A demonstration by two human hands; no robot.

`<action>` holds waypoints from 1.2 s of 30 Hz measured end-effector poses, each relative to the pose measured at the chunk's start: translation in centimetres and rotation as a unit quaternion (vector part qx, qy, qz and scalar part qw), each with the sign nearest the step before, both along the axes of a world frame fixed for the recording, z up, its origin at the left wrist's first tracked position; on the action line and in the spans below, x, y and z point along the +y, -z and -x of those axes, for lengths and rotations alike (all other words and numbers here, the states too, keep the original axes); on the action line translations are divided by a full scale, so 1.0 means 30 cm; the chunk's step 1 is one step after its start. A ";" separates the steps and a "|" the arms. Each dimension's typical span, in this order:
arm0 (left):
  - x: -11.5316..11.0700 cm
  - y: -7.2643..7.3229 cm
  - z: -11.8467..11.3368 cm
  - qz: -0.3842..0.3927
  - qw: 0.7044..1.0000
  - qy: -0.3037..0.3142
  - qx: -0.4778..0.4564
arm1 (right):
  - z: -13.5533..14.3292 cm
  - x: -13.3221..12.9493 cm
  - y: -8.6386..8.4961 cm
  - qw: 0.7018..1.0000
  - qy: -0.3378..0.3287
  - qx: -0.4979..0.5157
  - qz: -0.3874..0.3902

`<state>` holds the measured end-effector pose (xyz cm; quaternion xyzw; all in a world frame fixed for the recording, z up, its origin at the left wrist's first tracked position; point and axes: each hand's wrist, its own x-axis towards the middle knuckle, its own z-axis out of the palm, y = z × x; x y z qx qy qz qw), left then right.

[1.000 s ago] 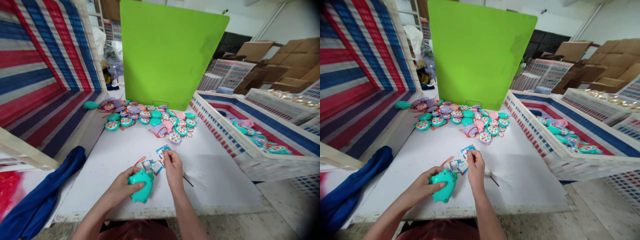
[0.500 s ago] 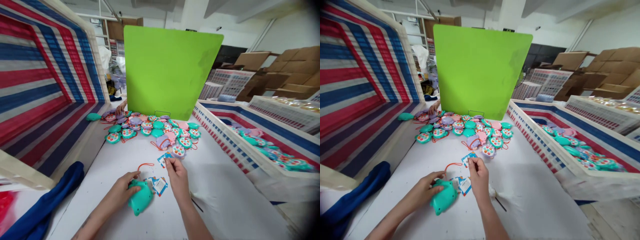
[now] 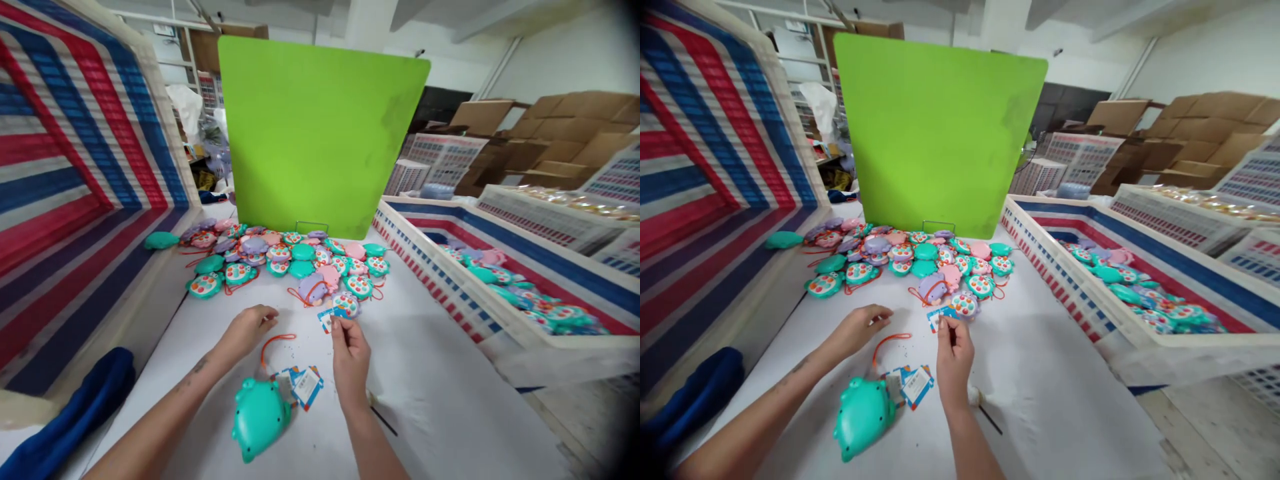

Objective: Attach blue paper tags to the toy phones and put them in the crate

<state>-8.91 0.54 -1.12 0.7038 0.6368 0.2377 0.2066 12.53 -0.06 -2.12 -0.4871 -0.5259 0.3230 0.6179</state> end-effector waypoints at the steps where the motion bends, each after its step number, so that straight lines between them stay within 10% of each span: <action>1: 0.044 -0.007 -0.031 -0.011 1.000 0.013 0.010 | -0.008 0.005 -0.002 1.000 0.012 0.009 0.005; 12: 0.374 -0.001 -0.316 -0.083 0.986 0.085 0.121 | -0.009 0.018 0.000 0.999 0.007 0.033 0.018; 27: 0.309 0.084 -0.087 -0.018 0.979 0.051 0.199 | -0.003 0.015 0.007 0.999 -0.008 0.033 0.021; 36: 0.346 0.042 -0.161 -0.064 0.979 0.055 0.185 | -0.008 0.012 0.009 0.999 -0.003 0.031 0.027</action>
